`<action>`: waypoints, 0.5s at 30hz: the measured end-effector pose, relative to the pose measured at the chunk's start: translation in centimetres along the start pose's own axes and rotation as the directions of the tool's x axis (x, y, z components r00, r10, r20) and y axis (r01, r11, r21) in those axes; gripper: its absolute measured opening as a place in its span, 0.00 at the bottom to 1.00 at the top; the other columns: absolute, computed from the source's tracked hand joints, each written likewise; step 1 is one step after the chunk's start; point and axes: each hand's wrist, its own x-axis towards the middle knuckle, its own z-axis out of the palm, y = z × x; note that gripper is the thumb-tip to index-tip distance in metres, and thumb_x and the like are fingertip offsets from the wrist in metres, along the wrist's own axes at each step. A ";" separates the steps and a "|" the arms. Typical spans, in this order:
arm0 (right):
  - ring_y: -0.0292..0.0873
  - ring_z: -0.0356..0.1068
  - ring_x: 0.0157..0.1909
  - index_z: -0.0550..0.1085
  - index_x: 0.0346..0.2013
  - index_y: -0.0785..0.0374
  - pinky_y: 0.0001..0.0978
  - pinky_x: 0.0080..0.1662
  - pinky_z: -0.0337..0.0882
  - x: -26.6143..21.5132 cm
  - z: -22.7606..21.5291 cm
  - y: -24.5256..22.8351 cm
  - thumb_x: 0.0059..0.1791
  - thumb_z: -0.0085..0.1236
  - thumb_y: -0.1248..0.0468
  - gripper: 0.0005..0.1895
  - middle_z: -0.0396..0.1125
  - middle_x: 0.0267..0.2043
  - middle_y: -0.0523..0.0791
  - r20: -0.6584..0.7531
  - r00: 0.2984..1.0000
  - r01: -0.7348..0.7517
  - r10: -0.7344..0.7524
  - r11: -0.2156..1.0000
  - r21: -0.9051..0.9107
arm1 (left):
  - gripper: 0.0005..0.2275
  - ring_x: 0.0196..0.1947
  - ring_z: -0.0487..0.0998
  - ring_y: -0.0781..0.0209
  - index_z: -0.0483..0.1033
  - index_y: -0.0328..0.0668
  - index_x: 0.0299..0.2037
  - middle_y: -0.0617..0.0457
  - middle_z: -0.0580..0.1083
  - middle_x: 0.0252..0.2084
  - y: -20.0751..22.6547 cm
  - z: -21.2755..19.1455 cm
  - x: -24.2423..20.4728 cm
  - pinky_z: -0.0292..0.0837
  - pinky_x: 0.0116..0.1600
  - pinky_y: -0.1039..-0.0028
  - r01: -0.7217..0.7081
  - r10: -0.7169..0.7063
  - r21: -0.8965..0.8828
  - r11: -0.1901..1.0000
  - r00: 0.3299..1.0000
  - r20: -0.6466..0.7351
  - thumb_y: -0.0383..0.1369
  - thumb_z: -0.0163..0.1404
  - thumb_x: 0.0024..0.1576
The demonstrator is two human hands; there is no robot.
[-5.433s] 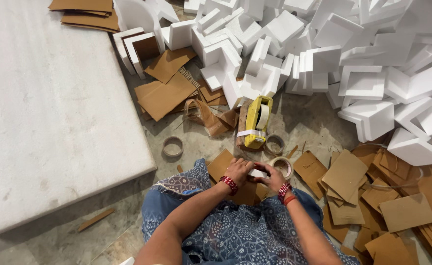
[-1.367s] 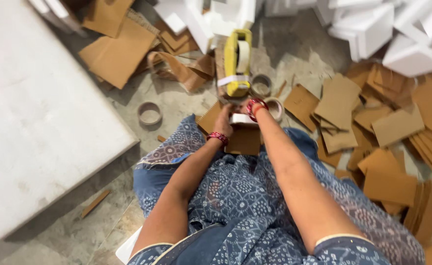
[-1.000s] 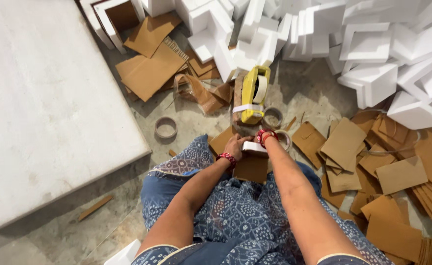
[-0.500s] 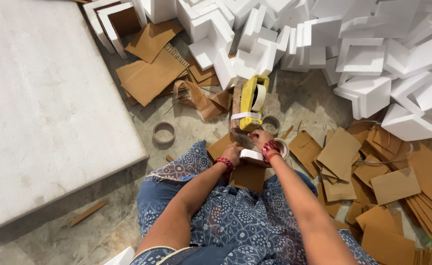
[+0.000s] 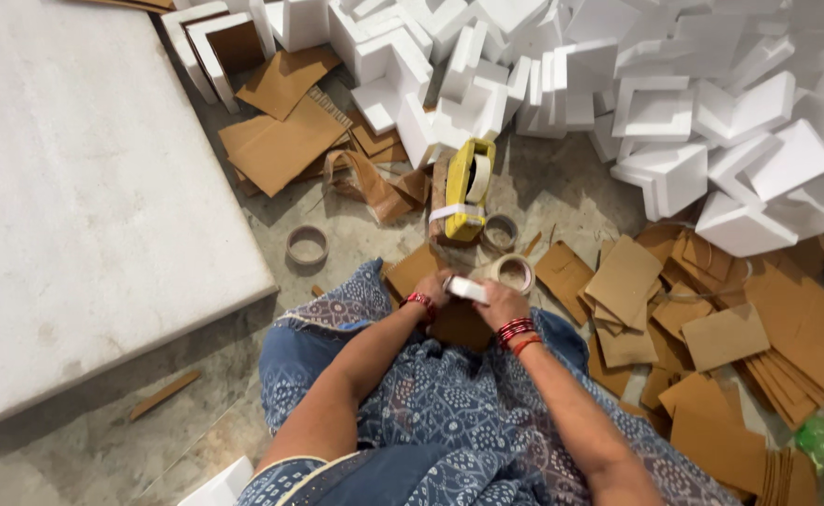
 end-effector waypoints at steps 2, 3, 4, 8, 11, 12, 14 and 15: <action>0.58 0.74 0.37 0.75 0.44 0.55 0.51 0.39 0.74 -0.9 0.1 1.4 0.41 0.71 0.48 0.23 0.74 0.35 0.52 -0.108 0.979 -0.176 0.172 0.984 -0.021 | 0.29 0.54 0.77 0.44 0.73 0.51 0.59 0.43 0.76 0.55 -0.1 0.3 0.3 0.73 0.58 0.60 -0.056 0.038 -0.176 0.983 0.994 -0.101 0.36 0.64 0.44; 0.60 0.73 0.35 0.74 0.40 0.59 0.54 0.37 0.73 -0.6 0.1 2.3 0.45 0.71 0.43 0.26 0.73 0.31 0.55 -0.144 0.941 -0.317 0.306 0.946 -0.063 | 0.37 0.54 0.75 0.44 0.67 0.46 0.62 0.41 0.73 0.56 -0.4 0.0 0.9 0.71 0.56 0.60 -0.083 0.041 -0.268 0.960 0.987 -0.158 0.38 0.69 0.40; 0.62 0.73 0.34 0.74 0.36 0.61 0.54 0.36 0.73 -0.6 0.0 3.5 0.42 0.74 0.42 0.28 0.73 0.30 0.56 -0.228 0.907 -0.357 0.355 0.933 0.033 | 0.34 0.52 0.77 0.48 0.70 0.45 0.60 0.44 0.76 0.53 -0.6 0.0 1.2 0.73 0.55 0.62 0.019 -0.049 -0.253 0.967 0.992 -0.114 0.38 0.69 0.41; 0.55 0.76 0.36 0.76 0.38 0.67 0.45 0.38 0.74 -1.6 2.2 6.2 0.39 0.75 0.47 0.28 0.76 0.35 0.54 -0.285 0.768 -0.374 0.574 0.762 0.529 | 0.23 0.45 0.83 0.59 0.79 0.40 0.54 0.50 0.83 0.47 -1.1 -0.6 1.4 0.79 0.52 0.66 0.086 -0.112 -0.513 0.854 0.994 -0.019 0.34 0.67 0.47; 0.41 0.76 0.36 0.80 0.41 0.68 0.35 0.40 0.74 -2.3 7.2 5.9 0.42 0.73 0.51 0.25 0.78 0.38 0.47 -0.122 0.683 -0.243 0.720 0.382 0.892 | 0.25 0.45 0.83 0.57 0.75 0.43 0.56 0.49 0.81 0.47 1.4 -2.7 0.0 0.80 0.49 0.66 -0.007 -0.083 -0.459 0.888 0.981 -0.175 0.32 0.67 0.46; 0.40 0.76 0.36 0.80 0.41 0.67 0.34 0.39 0.75 -2.8 9.0 5.1 0.43 0.72 0.49 0.25 0.78 0.38 0.46 -0.035 0.679 -0.328 0.733 0.346 0.879 | 0.25 0.45 0.83 0.53 0.75 0.48 0.58 0.47 0.80 0.47 2.8 -4.3 -0.5 0.79 0.49 0.65 0.036 -0.083 -0.315 0.949 0.987 -0.137 0.33 0.66 0.48; 0.42 0.71 0.34 0.77 0.45 0.61 0.36 0.36 0.70 -4.1 10.4 5.0 0.47 0.69 0.46 0.24 0.74 0.35 0.45 0.297 0.686 -0.560 0.664 0.222 0.798 | 0.27 0.45 0.81 0.47 0.75 0.59 0.62 0.42 0.79 0.47 5.7 -8.1 -1.5 0.76 0.50 0.61 0.089 -0.089 -0.001 0.996 0.992 -0.084 0.33 0.62 0.50; 0.45 0.66 0.31 0.75 0.48 0.56 0.39 0.34 0.66 -4.6 10.4 5.3 0.49 0.68 0.45 0.23 0.71 0.32 0.45 0.525 0.650 -0.698 0.549 0.159 0.698 | 0.26 0.45 0.81 0.46 0.75 0.60 0.62 0.43 0.79 0.47 7.1 -9.7 -1.3 0.76 0.52 0.61 0.036 -0.034 0.050 0.998 0.998 -0.054 0.32 0.61 0.49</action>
